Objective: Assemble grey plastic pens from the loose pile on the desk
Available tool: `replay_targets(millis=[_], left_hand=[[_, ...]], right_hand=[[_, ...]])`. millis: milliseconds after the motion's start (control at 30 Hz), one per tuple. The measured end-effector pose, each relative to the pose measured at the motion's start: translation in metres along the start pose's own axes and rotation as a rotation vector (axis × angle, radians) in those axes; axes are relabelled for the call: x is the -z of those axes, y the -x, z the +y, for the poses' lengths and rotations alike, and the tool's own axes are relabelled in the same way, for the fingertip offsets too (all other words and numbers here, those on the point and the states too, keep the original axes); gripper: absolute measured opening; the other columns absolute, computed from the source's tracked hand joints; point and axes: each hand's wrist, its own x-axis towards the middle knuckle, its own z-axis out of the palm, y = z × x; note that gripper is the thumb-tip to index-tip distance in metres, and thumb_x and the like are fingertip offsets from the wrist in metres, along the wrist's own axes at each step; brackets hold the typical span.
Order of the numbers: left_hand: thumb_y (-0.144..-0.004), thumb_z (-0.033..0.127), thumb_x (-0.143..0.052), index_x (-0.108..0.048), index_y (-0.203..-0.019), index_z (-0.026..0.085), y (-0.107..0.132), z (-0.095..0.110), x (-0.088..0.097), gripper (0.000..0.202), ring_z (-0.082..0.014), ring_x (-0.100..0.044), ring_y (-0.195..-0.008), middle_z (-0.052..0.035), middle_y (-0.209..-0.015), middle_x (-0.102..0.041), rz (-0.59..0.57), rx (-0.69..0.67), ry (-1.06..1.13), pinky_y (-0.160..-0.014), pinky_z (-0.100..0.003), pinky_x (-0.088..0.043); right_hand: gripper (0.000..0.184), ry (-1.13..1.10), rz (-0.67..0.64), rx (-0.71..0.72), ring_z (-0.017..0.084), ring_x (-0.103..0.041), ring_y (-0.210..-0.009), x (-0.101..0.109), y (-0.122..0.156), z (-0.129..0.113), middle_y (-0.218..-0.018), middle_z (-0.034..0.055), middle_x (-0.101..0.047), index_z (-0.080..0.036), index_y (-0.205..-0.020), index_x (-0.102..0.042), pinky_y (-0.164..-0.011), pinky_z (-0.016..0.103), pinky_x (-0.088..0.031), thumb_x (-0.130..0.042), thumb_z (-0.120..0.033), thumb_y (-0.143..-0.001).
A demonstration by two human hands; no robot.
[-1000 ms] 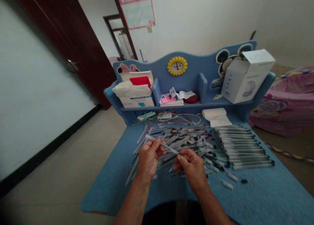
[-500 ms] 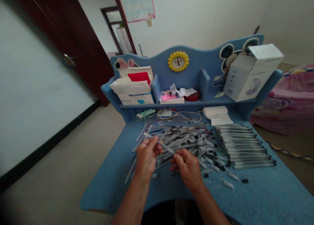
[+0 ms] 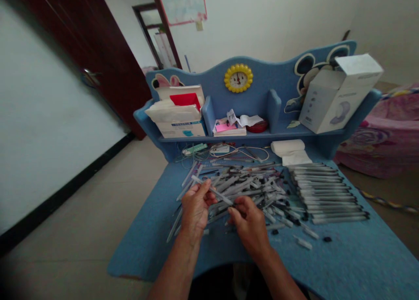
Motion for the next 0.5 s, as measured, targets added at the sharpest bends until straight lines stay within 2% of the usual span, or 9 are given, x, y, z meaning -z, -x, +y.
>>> replay_targets(millis=[67,167,333,500], left_hand=[[-0.057,0.035,-0.075,-0.057,-0.067,0.012,0.000,-0.002,0.001,0.031,-0.0071,-0.050,-0.038,0.0015,-0.053,-0.059,-0.005,-0.007,0.005,-0.035,-0.018,-0.046],[-0.059,0.036,-0.074,-0.057,-0.067,0.012,0.002,-0.005,0.004,0.031,-0.0070,-0.051,-0.038,0.0015,-0.054,-0.059,-0.015,-0.025,-0.006,-0.036,-0.019,-0.046],[-0.059,0.037,-0.074,-0.057,-0.066,0.012,0.007,-0.006,0.013,0.031,-0.0072,-0.051,-0.038,0.0014,-0.053,-0.059,0.038,-0.007,-0.019,-0.035,-0.019,-0.045],[-0.052,0.035,-0.077,-0.056,-0.063,0.012,0.014,-0.005,0.025,0.032,-0.0074,-0.050,-0.036,0.0011,-0.051,-0.059,0.084,0.031,-0.015,-0.035,-0.019,-0.044]], right_hand=[[0.028,-0.143,-0.083,-0.104,0.018,-0.063,-0.052,0.000,0.000,-0.003,-0.064,0.0016,-0.067,-0.018,-0.084,-0.055,-0.049,0.027,-0.048,-0.053,-0.045,-0.079],[0.037,-0.176,-0.153,-0.131,0.018,-0.063,-0.049,0.001,0.001,-0.006,-0.064,0.0036,-0.067,-0.017,-0.072,-0.057,-0.048,0.027,-0.048,-0.048,-0.051,-0.080],[0.029,0.090,-0.097,0.031,0.017,-0.063,-0.050,0.000,0.008,-0.001,-0.058,0.0015,-0.065,-0.020,-0.070,-0.060,-0.049,0.026,-0.046,-0.050,-0.045,-0.081],[0.021,0.369,-0.059,0.216,0.018,-0.062,-0.050,-0.005,0.018,0.006,-0.054,0.0005,-0.063,-0.023,-0.072,-0.061,-0.050,0.025,-0.043,-0.049,-0.036,-0.083]])
